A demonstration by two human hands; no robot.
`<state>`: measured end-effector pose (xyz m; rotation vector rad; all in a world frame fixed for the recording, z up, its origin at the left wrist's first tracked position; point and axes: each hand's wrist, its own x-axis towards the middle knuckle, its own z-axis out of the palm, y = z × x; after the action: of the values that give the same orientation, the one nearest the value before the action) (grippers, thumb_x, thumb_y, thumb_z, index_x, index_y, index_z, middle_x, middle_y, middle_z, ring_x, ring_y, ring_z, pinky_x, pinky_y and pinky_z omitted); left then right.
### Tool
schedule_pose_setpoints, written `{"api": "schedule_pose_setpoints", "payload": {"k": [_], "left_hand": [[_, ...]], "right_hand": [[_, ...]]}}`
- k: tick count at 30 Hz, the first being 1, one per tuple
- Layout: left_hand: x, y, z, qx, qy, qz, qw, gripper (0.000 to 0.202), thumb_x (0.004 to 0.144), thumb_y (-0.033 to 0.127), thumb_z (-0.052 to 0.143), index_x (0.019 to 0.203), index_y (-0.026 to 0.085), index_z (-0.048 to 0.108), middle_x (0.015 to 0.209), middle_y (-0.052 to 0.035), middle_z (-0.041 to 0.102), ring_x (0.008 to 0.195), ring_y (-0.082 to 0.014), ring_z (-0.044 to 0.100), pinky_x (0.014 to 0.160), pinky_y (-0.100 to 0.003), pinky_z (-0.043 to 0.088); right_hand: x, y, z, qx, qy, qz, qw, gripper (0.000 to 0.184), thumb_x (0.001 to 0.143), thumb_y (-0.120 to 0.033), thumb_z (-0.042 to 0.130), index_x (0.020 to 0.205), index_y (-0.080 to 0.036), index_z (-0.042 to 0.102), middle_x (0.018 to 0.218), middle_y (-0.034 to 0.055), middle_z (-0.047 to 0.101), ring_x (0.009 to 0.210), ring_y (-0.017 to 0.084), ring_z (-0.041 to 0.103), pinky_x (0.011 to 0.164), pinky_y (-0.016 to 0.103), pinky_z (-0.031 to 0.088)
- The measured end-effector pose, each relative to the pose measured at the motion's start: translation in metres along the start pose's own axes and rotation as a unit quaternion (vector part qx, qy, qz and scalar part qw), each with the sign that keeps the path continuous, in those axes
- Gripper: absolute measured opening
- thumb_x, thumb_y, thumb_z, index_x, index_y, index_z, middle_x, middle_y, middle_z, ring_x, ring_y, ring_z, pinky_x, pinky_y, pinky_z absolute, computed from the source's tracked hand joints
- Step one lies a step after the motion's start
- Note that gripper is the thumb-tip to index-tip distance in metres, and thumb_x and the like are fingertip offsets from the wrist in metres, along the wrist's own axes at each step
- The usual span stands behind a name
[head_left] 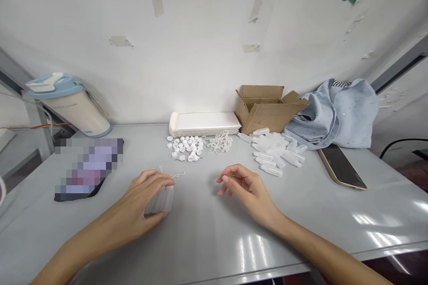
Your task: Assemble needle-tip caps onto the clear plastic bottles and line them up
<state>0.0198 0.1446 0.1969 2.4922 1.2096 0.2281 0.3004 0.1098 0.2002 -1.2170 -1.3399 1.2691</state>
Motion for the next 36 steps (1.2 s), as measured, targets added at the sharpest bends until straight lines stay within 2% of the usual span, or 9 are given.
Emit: {"api": "schedule_pose_setpoints", "payload": {"k": [9,13,15,18,22,24,26,31,36], "left_hand": [[0.002,0.004,-0.003,-0.003,0.024,0.026,0.999,0.047,0.077,0.027,0.06,0.123,0.028,0.047,0.126,-0.0041,0.053,0.123,-0.028,0.042,0.099,-0.042,0.042],[0.022,0.018,-0.008,-0.027,0.028,0.031,0.999,0.039,0.084,0.037,0.056,0.12,0.027,0.049,0.125,-0.0052,0.053,0.122,-0.0272,0.04,0.097,-0.042,0.042],[0.04,0.028,-0.012,-0.025,0.012,0.044,0.999,0.03,0.089,0.034,0.049,0.117,0.024,0.05,0.124,-0.0063,0.053,0.122,-0.0267,0.04,0.095,-0.041,0.043],[0.073,0.04,-0.013,-0.001,0.02,0.082,0.996,0.026,0.091,0.027,0.042,0.114,0.019,0.052,0.116,-0.009,0.056,0.115,-0.0261,0.045,0.093,-0.042,0.044],[0.121,0.044,-0.006,0.038,0.049,0.102,0.993,0.025,0.088,0.018,0.04,0.106,0.015,0.057,0.106,-0.0107,0.059,0.108,-0.0273,0.048,0.09,-0.042,0.043],[0.142,0.044,0.0,0.044,0.064,0.098,0.992,0.026,0.087,0.016,0.04,0.103,0.013,0.06,0.104,-0.0133,0.06,0.104,-0.0297,0.049,0.087,-0.045,0.043],[0.157,0.043,0.005,0.041,0.072,0.096,0.992,0.024,0.085,0.015,0.042,0.097,0.011,0.063,0.099,-0.0147,0.061,0.101,-0.0313,0.05,0.085,-0.045,0.043],[0.166,0.046,0.002,-0.006,0.089,0.066,0.994,0.018,0.082,0.02,0.05,0.079,0.016,0.067,0.085,-0.0103,0.066,0.093,-0.0287,0.055,0.081,-0.041,0.044],[0.151,0.052,-0.02,-0.096,0.141,-0.028,0.985,0.023,0.085,0.029,0.048,0.084,0.017,0.067,0.083,-0.005,0.069,0.074,-0.0191,0.061,0.066,-0.03,0.047]], "right_hand": [[0.0,0.002,0.0,-0.021,0.0,-0.007,1.0,0.016,0.088,-0.033,0.053,0.09,-0.018,0.057,0.089,0.0045,0.068,0.07,0.014,0.066,0.065,0.028,0.047],[0.006,0.005,-0.005,-0.065,-0.003,-0.013,0.998,0.015,0.088,-0.032,0.052,0.088,-0.018,0.058,0.085,0.0042,0.067,0.069,0.015,0.065,0.063,0.028,0.047],[0.011,0.006,-0.011,-0.119,-0.005,-0.025,0.993,0.014,0.088,-0.03,0.051,0.088,-0.018,0.058,0.076,0.0024,0.066,0.067,0.015,0.063,0.061,0.027,0.046],[0.018,0.003,-0.025,-0.251,-0.007,-0.064,0.966,0.013,0.089,-0.024,0.048,0.088,-0.018,0.059,0.074,0.002,0.065,0.066,0.015,0.06,0.06,0.026,0.044],[0.025,-0.003,-0.047,-0.462,0.012,-0.04,0.886,0.017,0.087,-0.015,0.046,0.092,-0.017,0.061,0.084,0.0069,0.068,0.069,0.018,0.061,0.06,0.027,0.041],[0.025,-0.007,-0.056,-0.507,0.031,-0.009,0.861,0.019,0.086,-0.012,0.045,0.094,-0.016,0.062,0.086,0.0088,0.069,0.069,0.019,0.061,0.06,0.027,0.039],[0.024,-0.012,-0.064,-0.514,0.046,0.003,0.857,0.019,0.085,-0.01,0.045,0.095,-0.015,0.062,0.086,0.0093,0.069,0.068,0.019,0.061,0.058,0.027,0.037],[0.019,-0.024,-0.078,-0.55,0.07,0.046,0.831,0.018,0.083,-0.012,0.05,0.097,-0.015,0.061,0.087,0.0081,0.07,0.073,0.02,0.061,0.056,0.026,0.033],[0.015,-0.028,-0.088,-0.57,0.08,0.068,0.815,0.02,0.08,-0.011,0.051,0.096,-0.017,0.061,0.09,0.0077,0.069,0.071,0.019,0.061,0.054,0.026,0.031]]}}
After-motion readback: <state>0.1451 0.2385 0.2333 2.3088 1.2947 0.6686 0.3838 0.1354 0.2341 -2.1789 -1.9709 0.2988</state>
